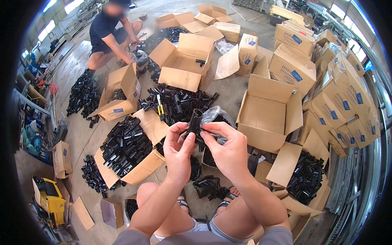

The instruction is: The person sorts black plastic components by hand, placing them into a small bag and organizing them into various cardboard boxes on the floor.

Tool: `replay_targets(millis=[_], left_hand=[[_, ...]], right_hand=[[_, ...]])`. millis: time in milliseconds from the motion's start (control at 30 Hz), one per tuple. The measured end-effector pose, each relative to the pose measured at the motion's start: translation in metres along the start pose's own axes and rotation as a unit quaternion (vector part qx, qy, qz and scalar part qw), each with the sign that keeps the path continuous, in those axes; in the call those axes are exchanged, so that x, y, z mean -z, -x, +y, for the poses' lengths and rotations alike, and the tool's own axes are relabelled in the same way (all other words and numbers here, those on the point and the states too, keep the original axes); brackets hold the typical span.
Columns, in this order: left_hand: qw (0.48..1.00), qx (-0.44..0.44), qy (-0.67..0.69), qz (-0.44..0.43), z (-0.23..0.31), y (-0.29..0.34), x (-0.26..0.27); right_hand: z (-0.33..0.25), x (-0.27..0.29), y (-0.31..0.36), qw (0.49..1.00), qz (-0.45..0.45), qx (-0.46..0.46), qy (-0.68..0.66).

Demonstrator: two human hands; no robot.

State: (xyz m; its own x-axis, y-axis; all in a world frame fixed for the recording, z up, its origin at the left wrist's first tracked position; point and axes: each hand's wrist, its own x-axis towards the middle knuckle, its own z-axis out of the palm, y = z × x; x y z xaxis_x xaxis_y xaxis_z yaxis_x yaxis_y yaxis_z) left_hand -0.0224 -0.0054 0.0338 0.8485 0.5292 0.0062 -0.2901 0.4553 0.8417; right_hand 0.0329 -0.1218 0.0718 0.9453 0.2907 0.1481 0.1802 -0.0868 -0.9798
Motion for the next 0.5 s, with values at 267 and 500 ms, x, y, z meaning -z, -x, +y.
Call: replay_targets(millis=[267, 500], left_hand=[[0.998, -0.043, -0.039, -0.001, -0.016, 0.0, 0.001], [0.998, -0.048, -0.035, -0.006, -0.017, 0.0, -0.002]], right_hand=[[0.009, 0.002, 0.002, 0.999, 0.008, 0.013, 0.036], [0.017, 0.004, 0.002, 0.999, 0.033, 0.012, 0.025]])
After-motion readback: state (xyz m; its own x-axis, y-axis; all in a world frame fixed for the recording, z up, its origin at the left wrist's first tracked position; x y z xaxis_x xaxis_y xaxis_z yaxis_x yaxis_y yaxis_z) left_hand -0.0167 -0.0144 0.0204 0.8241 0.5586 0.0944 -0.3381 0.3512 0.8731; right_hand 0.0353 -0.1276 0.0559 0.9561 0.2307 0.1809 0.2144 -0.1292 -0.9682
